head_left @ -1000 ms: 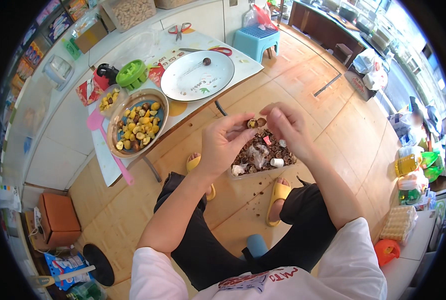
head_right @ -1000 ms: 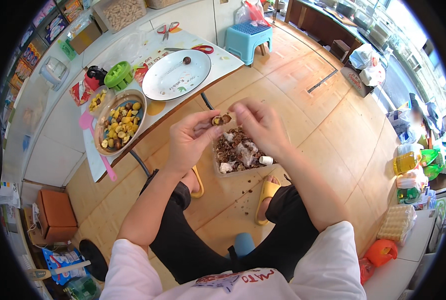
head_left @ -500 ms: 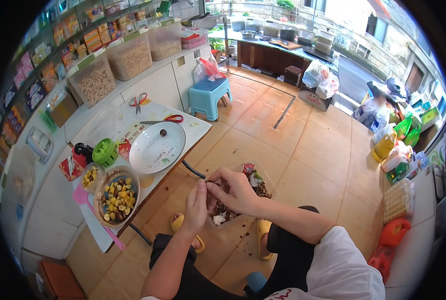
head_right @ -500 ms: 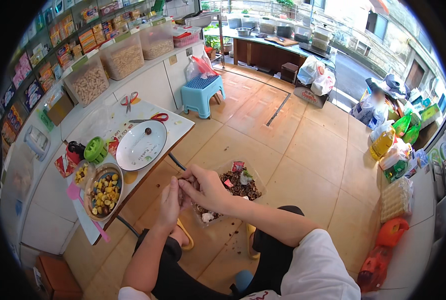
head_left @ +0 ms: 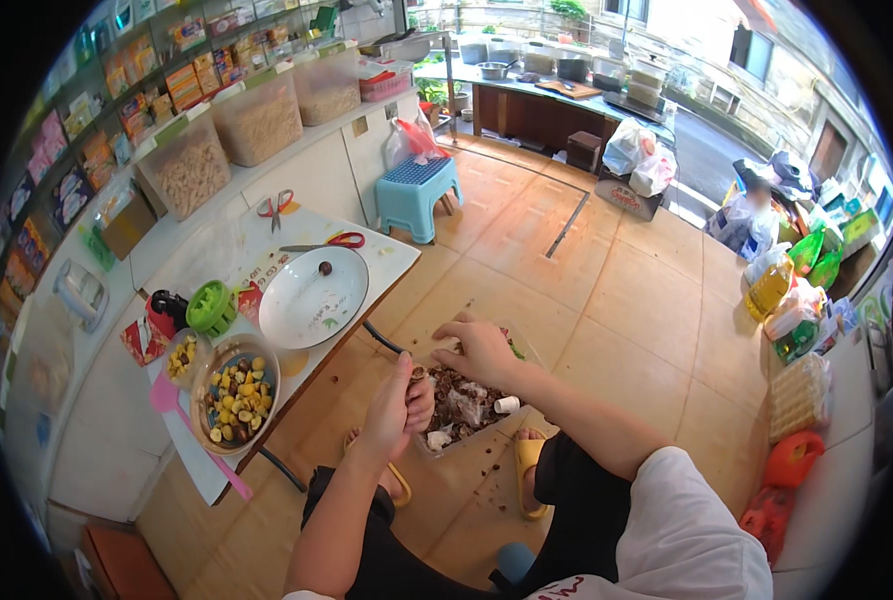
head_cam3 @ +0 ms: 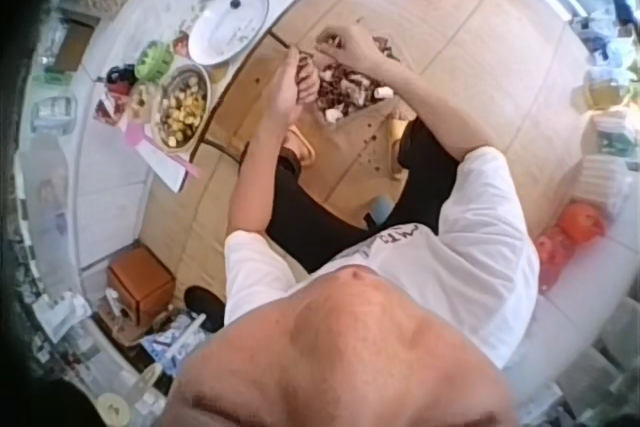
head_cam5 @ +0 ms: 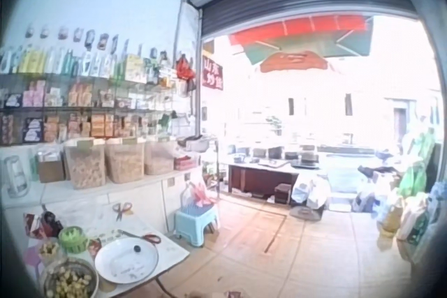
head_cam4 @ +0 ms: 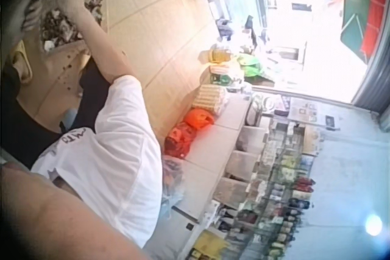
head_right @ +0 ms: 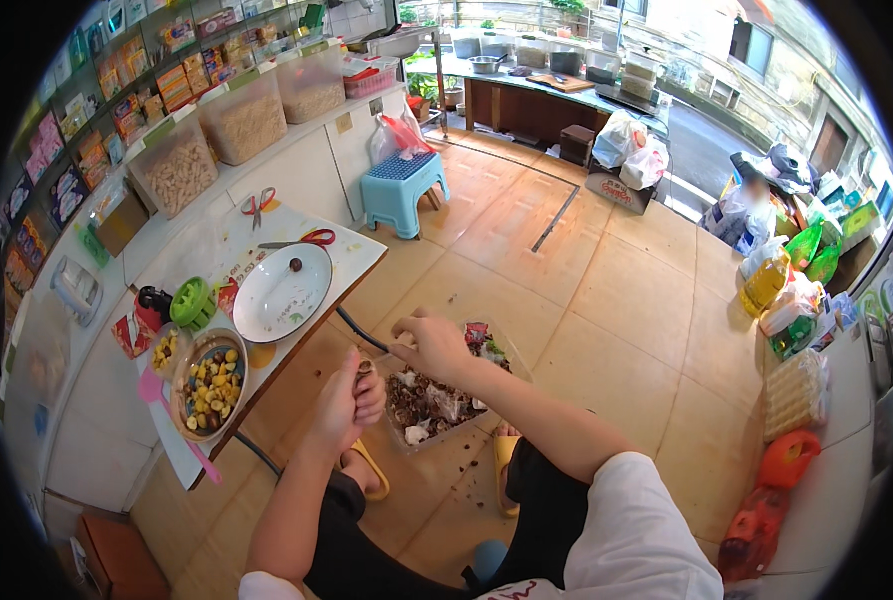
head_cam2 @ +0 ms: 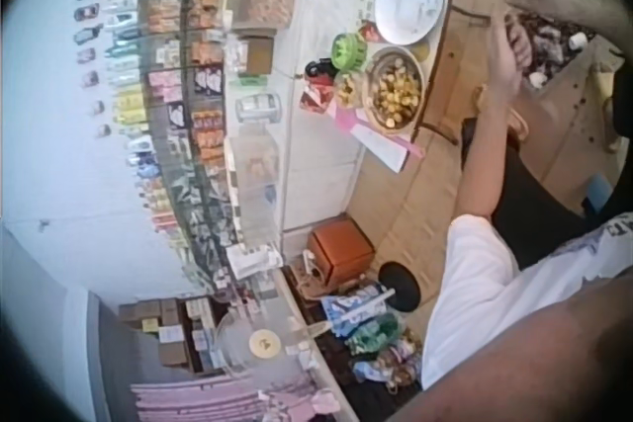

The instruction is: The person sits on the floor and peels small yellow nuts by hand, placing the peeled nuts into a bowl. The person then moves to the sink, washes the nuts in a metal bowl, and returns to the table.

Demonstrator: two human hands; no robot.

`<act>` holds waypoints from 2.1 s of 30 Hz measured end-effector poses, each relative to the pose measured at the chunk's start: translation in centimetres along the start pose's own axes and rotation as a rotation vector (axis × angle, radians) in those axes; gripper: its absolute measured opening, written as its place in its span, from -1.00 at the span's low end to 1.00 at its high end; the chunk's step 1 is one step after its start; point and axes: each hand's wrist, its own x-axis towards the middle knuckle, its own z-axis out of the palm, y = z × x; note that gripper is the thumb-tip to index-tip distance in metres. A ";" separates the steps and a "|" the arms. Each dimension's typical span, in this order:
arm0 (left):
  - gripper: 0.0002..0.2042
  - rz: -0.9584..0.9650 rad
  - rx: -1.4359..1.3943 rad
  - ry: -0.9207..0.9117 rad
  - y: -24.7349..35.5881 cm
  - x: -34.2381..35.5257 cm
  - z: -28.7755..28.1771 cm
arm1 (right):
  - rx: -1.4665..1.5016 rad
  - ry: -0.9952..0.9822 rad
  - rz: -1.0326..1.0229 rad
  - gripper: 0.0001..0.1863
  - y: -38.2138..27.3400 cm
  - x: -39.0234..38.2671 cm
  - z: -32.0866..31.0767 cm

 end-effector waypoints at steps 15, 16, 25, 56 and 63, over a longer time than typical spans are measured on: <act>-0.51 -0.051 -0.001 -0.033 -0.8 -0.4 -0.8 | 0.732 -0.317 0.232 -0.88 -4.5 -1.2 0.7; -0.52 -0.038 0.006 -0.024 -0.7 -0.7 -0.7 | 0.711 -0.311 0.203 -0.88 -4.2 -1.3 0.9; -0.60 0.097 -0.006 -0.029 -0.5 -0.8 -0.6 | 0.604 -0.277 0.181 -0.85 -5.2 -1.3 0.5; -0.66 0.133 0.007 -0.054 -0.4 -0.8 -0.7 | 0.341 -0.157 0.003 -0.84 -6.2 -1.4 0.8; -0.63 0.368 0.182 0.005 -0.1 -1.0 -0.2 | 0.700 -0.323 0.220 -0.84 -6.9 -1.1 -0.4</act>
